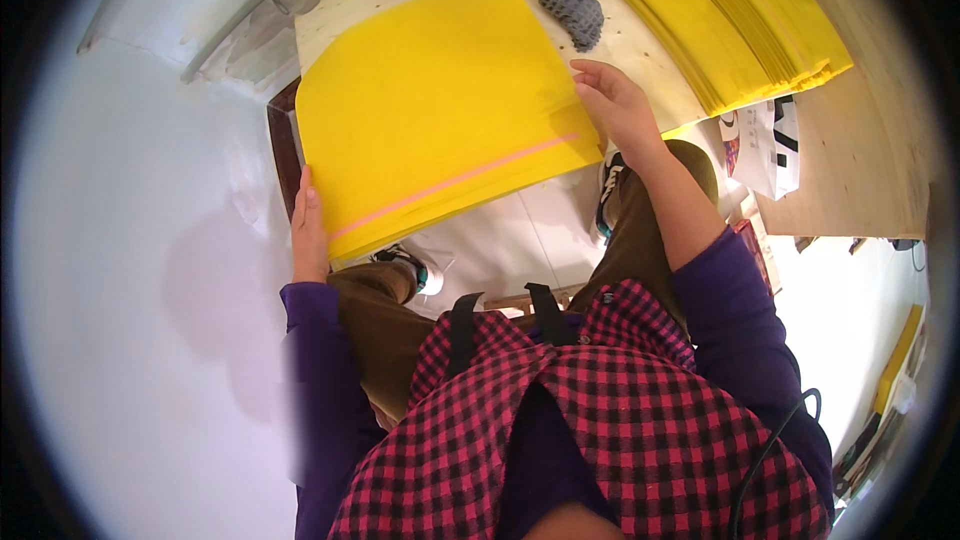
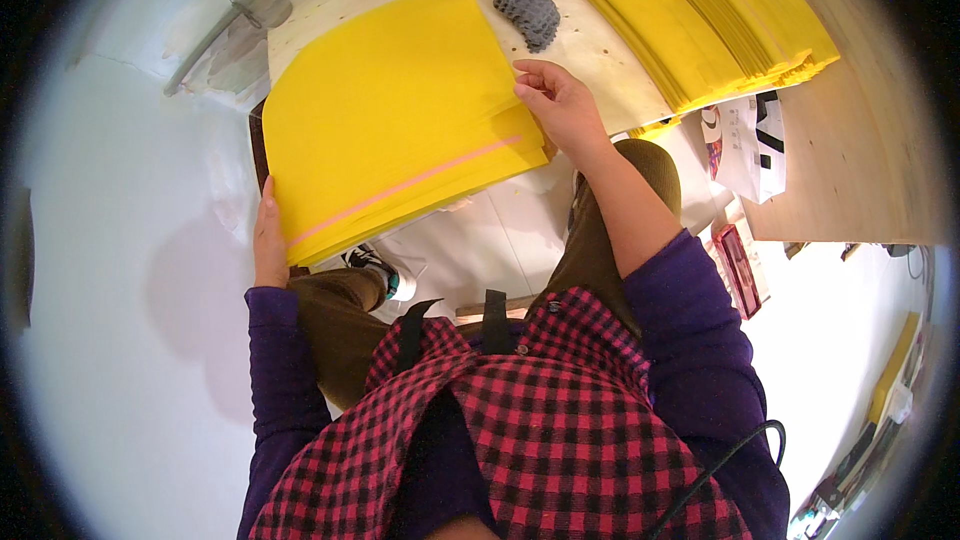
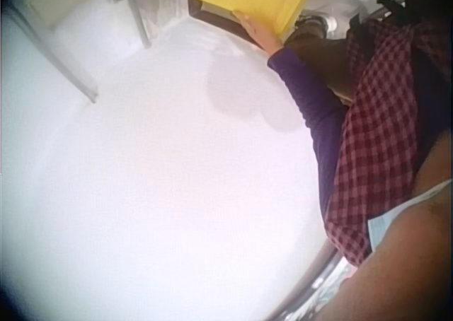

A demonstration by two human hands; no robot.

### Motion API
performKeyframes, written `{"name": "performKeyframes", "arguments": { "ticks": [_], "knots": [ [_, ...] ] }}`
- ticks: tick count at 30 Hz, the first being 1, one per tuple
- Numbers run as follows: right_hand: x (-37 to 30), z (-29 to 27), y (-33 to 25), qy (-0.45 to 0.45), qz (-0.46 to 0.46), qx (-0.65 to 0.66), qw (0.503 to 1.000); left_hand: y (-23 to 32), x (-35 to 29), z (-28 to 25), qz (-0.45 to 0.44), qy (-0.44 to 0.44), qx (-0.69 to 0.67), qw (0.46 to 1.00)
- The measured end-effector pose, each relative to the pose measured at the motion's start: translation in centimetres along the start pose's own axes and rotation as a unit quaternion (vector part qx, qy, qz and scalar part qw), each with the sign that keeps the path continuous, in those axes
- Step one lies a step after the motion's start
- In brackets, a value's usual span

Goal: The person folds yellow fabric sheets on a table. They align edges, fold the fabric in half, and smooth the creases. The folded pieces are stacked on the table.

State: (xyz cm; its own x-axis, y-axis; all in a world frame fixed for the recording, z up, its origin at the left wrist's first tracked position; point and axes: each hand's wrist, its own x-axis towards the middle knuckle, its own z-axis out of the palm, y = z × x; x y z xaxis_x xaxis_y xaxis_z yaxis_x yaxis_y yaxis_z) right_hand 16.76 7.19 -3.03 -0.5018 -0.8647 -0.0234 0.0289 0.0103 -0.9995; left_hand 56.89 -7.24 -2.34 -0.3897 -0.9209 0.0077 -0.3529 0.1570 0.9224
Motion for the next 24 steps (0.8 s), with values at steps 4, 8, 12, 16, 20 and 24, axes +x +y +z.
{"name": "performKeyframes", "arguments": {
  "ticks": [4, 8, 12, 16, 20, 24],
  "knots": [
    [0.6, -0.2, 0.5, 0.038, 0.021, -0.047, 0.998, 0.0, 0.1, -0.1, 0.002, 0.0, 0.0, 1.0],
    [0.6, -0.2, 0.3, 0.046, 0.018, -0.062, 0.997, 0.0, 0.1, -0.2, 0.003, -0.001, 0.001, 1.0],
    [-0.1, -0.4, -0.5, 0.019, 0.03, -0.12, 0.992, -0.2, 0.0, -0.3, 0.003, -0.001, 0.0, 1.0],
    [-0.3, -0.4, -0.8, -0.001, 0.045, -0.103, 0.994, -0.2, 0.1, -0.3, 0.002, 0.001, 0.0, 1.0],
    [0.0, -0.4, -0.6, -0.015, 0.028, -0.146, 0.989, -0.2, 0.1, -0.2, 0.003, -0.002, 0.001, 1.0],
    [0.1, -0.5, -0.4, -0.003, 0.045, -0.136, 0.99, -0.3, -0.1, 0.0, 0.003, 0.001, 0.0, 1.0]
  ]
}}
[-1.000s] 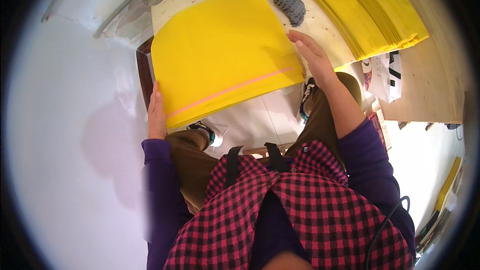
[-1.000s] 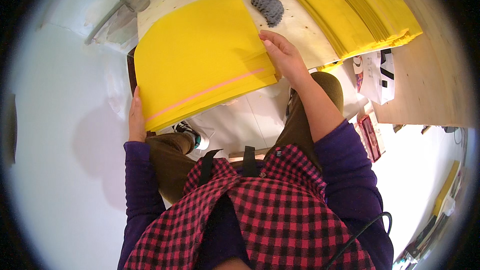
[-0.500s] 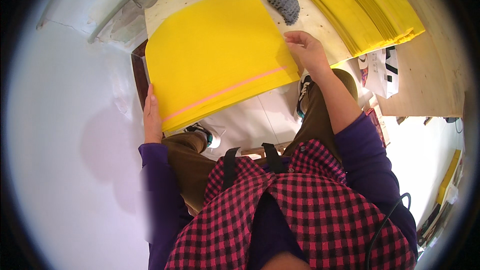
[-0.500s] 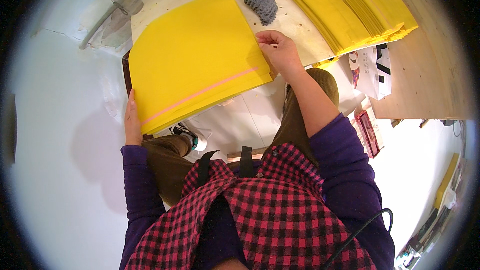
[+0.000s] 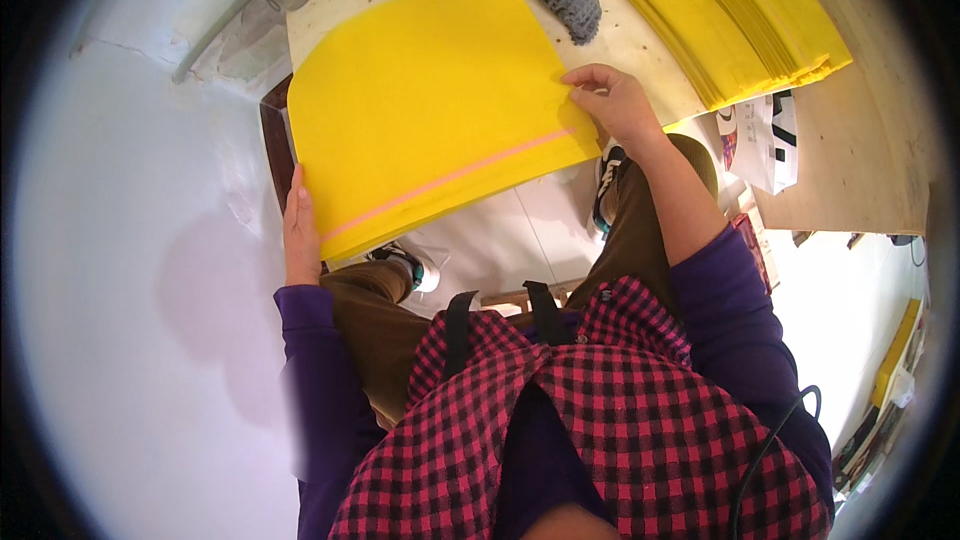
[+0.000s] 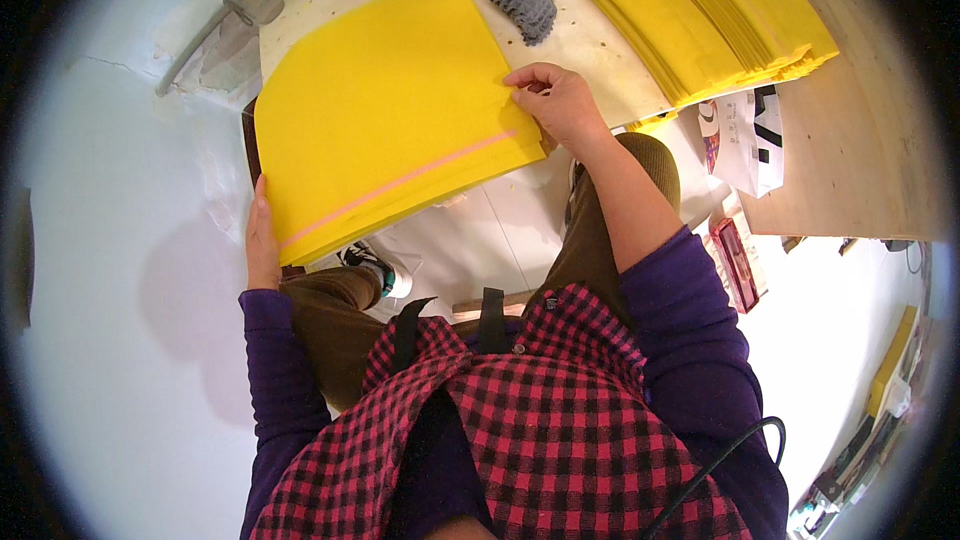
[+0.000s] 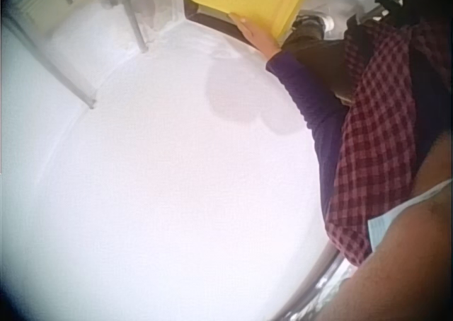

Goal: The person folds yellow fabric sheets on a table. They align edges, fold the fabric in half, and smooth the creases. The folded pieces are stacked on the table.

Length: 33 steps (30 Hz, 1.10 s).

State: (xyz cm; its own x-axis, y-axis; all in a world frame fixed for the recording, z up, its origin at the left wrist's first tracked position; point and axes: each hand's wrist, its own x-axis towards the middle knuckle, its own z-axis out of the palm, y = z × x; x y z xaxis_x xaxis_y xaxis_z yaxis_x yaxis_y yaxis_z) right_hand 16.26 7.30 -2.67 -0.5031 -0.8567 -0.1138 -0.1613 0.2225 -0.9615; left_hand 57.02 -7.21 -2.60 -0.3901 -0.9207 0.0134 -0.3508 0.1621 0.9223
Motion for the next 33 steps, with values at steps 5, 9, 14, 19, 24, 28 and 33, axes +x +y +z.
{"name": "performKeyframes", "arguments": {
  "ticks": [5, 9, 14, 19, 24, 28, 33],
  "knots": [
    [0.25, 0.16, 0.32, 0.006, -0.001, 0.013, 1.0, -0.01, -0.05, 0.11, 0.001, 0.002, 0.0, 1.0],
    [0.43, 0.12, 0.6, 0.009, -0.013, 0.007, 1.0, 0.01, -0.03, 0.08, 0.001, 0.002, 0.0, 1.0],
    [0.36, -0.05, 0.63, -0.001, -0.032, -0.02, 0.999, -0.02, -0.07, -0.02, 0.002, 0.002, 0.002, 1.0],
    [0.21, 0.04, 0.29, -0.017, -0.008, -0.032, 0.999, -0.05, 0.01, -0.08, 0.002, 0.002, 0.003, 1.0],
    [0.29, -0.01, 0.15, -0.019, -0.002, -0.048, 0.999, -0.09, 0.06, -0.14, 0.002, 0.001, 0.003, 1.0],
    [0.47, 0.06, 0.36, -0.005, -0.008, -0.067, 0.998, -0.11, 0.11, -0.16, 0.003, 0.0, 0.003, 1.0],
    [0.61, 0.07, 0.61, 0.021, -0.038, -0.064, 0.997, -0.1, 0.21, -0.15, 0.003, -0.001, 0.005, 1.0]
  ]
}}
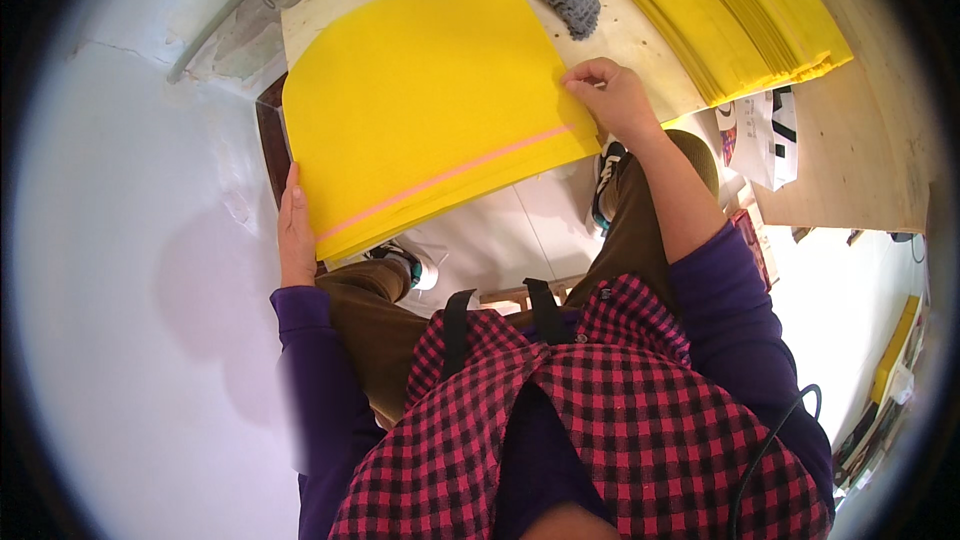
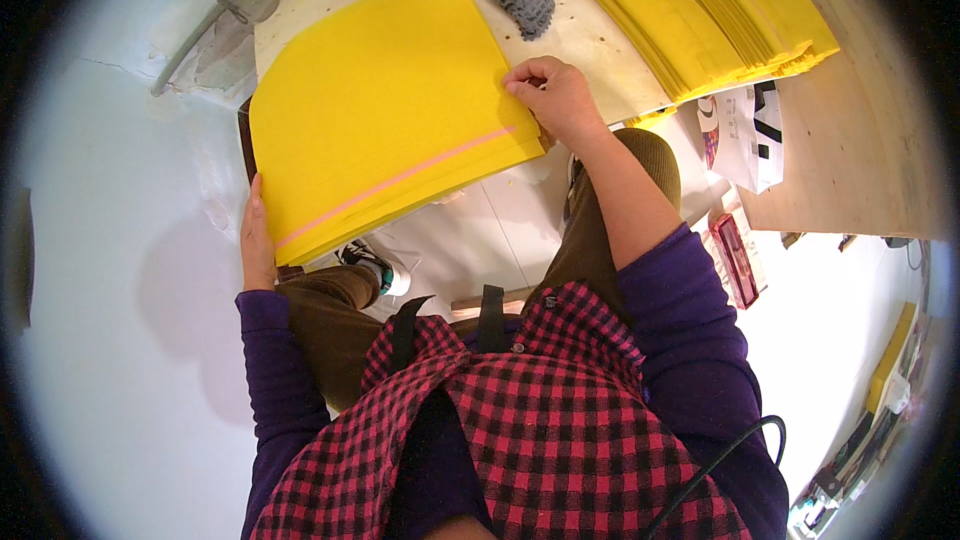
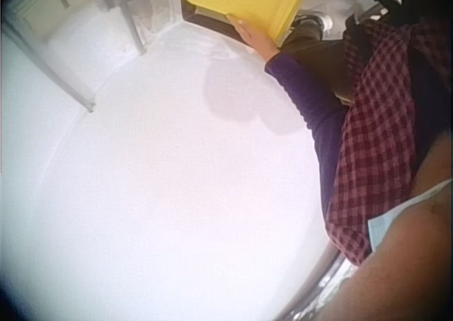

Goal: The person folds yellow fabric sheets on a table. They align edges, fold the fabric in half, and smooth the creases. The folded pieces are stacked on the table.

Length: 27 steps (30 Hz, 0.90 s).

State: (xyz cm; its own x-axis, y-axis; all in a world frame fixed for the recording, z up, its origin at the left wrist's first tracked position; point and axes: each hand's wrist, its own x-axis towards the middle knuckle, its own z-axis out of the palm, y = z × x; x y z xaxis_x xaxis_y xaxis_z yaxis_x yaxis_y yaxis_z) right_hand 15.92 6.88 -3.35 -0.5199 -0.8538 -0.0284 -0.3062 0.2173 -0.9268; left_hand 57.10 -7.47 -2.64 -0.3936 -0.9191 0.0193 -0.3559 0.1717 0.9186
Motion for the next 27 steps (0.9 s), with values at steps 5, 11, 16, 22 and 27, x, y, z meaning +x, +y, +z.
{"name": "performKeyframes", "arguments": {
  "ticks": [5, 11, 16, 22, 27],
  "knots": [
    [-0.1, -0.7, -0.2, -0.032, -0.011, -0.021, 0.999, -0.1, 0.1, 0.0, 0.002, 0.002, -0.001, 1.0],
    [-0.2, -0.7, -0.5, -0.046, 0.007, -0.032, 0.998, -0.1, 0.2, 0.0, 0.001, 0.0, 0.002, 1.0],
    [0.1, -0.4, -0.2, -0.035, 0.004, -0.019, 0.999, -0.1, 0.2, -0.1, 0.001, -0.002, 0.003, 1.0],
    [0.2, 0.1, 0.5, 0.002, -0.024, -0.012, 1.0, -0.2, 0.3, -0.1, 0.0, -0.004, 0.005, 1.0],
    [0.2, 0.3, 0.4, 0.03, -0.081, -0.046, 0.995, -0.4, 0.4, -0.1, 0.003, -0.003, 0.006, 1.0]
  ]
}}
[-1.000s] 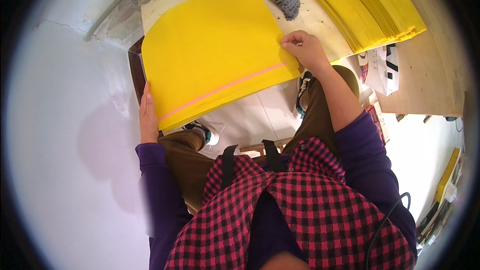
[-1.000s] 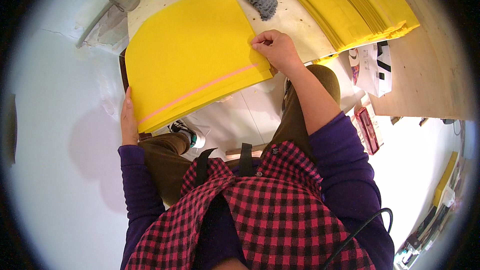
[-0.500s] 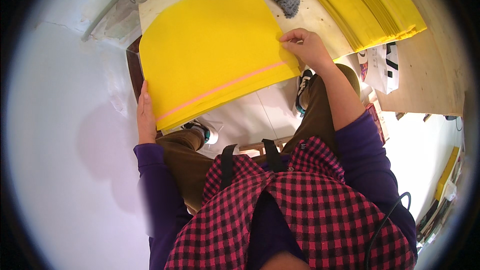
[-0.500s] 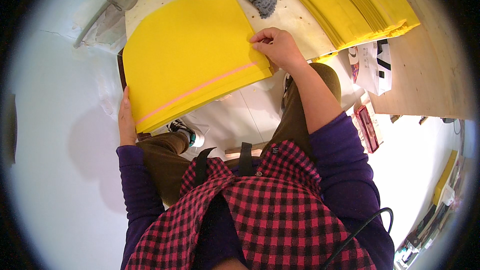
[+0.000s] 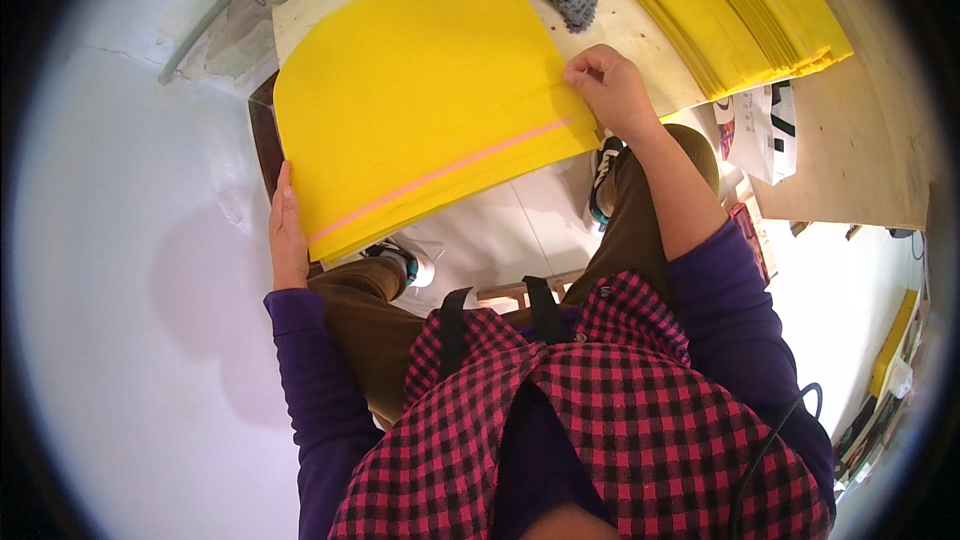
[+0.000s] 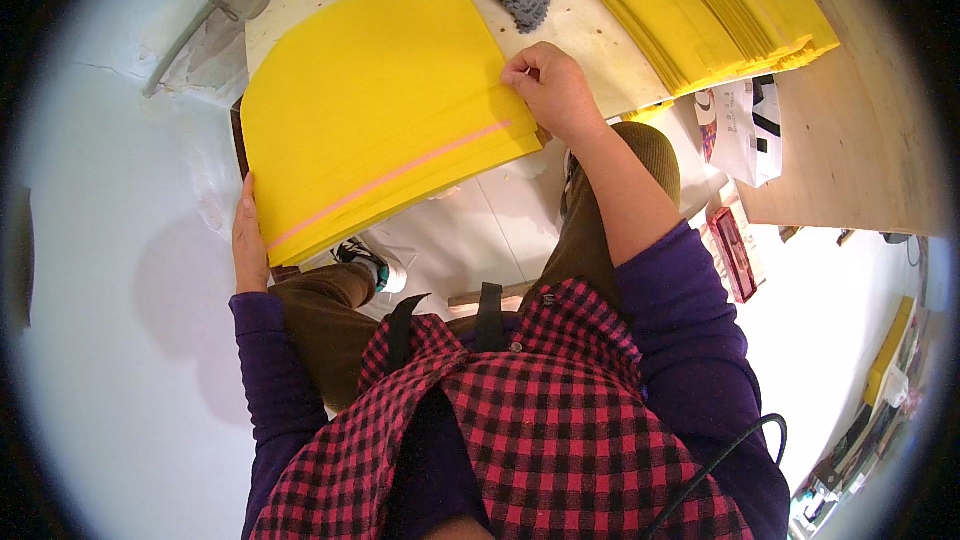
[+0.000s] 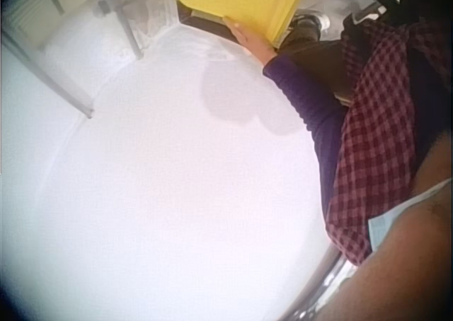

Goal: The person folds yellow fabric sheets on a table. They align edges, fold the fabric in half, and smooth the creases. The folded pieces are stacked on the table.

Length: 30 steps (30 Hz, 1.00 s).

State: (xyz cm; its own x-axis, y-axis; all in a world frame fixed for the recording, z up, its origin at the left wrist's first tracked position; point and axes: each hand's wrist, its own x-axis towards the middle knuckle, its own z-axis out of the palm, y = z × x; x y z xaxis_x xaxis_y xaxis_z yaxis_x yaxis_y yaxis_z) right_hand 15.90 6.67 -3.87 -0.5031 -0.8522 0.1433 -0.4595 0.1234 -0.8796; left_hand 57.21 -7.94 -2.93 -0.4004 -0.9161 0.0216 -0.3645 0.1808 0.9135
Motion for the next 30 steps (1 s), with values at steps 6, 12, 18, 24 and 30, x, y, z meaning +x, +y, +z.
{"name": "performKeyframes", "arguments": {
  "ticks": [6, 12, 18, 24, 30],
  "knots": [
    [-0.22, -0.12, -0.28, -0.004, -0.015, -0.02, 1.0, -0.17, 0.03, -0.08, 0.0, 0.002, 0.001, 1.0],
    [-0.41, 0.12, -0.2, -0.013, -0.044, -0.026, 0.999, -0.36, -0.02, -0.19, 0.0, 0.003, 0.003, 1.0],
    [-0.5, 0.0, -0.06, -0.021, -0.055, -0.037, 0.998, -0.58, 0.09, -0.32, 0.001, 0.005, 0.004, 1.0],
    [-0.57, 0.09, 0.11, -0.027, -0.038, -0.013, 0.999, -0.79, 0.13, -0.55, 0.001, 0.007, 0.009, 1.0],
    [-0.68, 0.12, -0.09, -0.022, -0.009, -0.012, 1.0, -0.96, 0.01, -0.43, -0.005, 0.012, -0.011, 1.0]
  ]
}}
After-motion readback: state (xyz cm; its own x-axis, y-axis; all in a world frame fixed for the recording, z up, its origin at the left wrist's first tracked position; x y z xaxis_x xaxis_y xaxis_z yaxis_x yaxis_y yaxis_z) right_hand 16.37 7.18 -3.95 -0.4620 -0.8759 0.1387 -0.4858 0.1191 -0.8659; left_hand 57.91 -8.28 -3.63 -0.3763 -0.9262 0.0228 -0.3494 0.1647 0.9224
